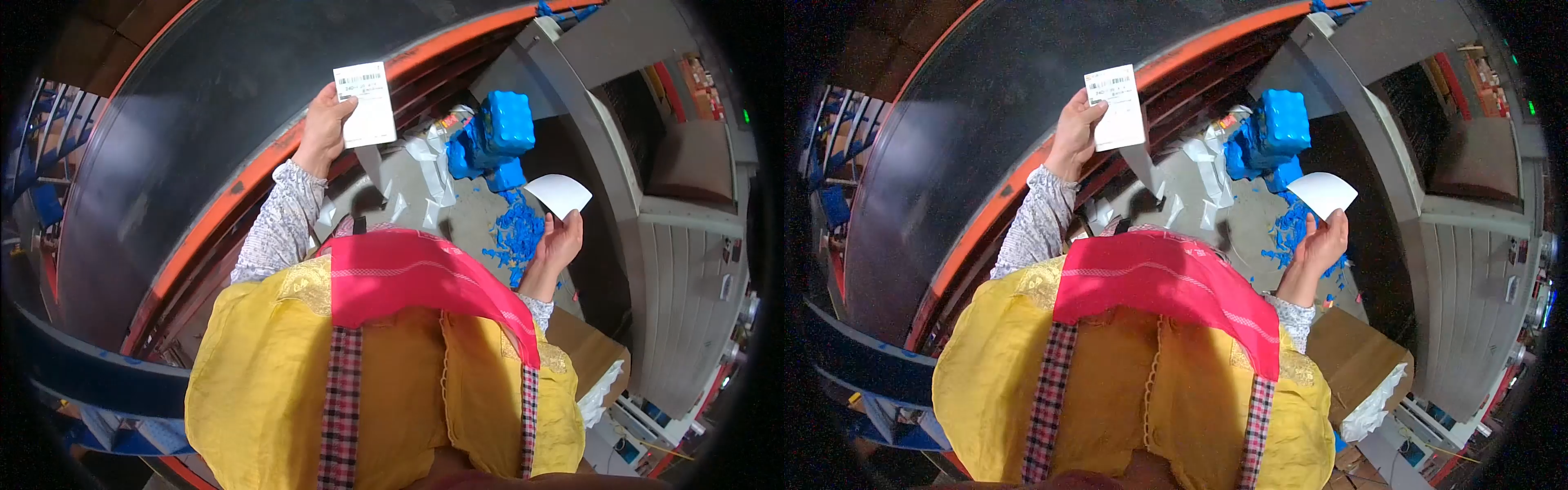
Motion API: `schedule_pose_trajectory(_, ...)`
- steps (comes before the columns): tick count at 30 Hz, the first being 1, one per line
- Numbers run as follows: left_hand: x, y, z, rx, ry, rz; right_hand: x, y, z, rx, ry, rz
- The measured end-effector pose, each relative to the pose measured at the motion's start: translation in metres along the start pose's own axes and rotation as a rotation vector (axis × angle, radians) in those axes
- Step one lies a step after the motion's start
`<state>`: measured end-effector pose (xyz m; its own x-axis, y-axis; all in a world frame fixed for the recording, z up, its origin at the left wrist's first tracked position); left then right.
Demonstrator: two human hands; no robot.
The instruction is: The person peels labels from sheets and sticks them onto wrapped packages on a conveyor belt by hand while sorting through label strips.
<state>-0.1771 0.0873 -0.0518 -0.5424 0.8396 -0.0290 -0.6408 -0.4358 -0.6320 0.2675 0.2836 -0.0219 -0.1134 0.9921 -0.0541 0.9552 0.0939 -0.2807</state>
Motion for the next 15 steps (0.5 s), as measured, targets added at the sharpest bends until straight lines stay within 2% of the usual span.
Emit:
schedule_pose_trajectory(9,0.036,0.028,0.047,-0.006,-0.139,-0.118,0.006,-0.091,0.009,-0.042,0.083,-0.011)
schedule_pose_trajectory(15,0.047,0.048,0.053,-0.051,-0.060,-0.126,0.001,-0.121,-0.003,-0.047,0.154,0.052)
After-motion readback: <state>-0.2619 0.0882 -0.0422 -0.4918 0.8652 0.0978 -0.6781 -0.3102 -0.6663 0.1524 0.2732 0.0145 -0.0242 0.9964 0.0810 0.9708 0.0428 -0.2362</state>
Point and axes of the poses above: each hand's wrist, its own x-axis towards the middle knuckle, its own y-axis out of the back of the hand, z = x × y, the point moved 9 cm from there along x, towards the middle knuckle, and after that the axes turned 13 degrees about -z, right-handed, at the moved point
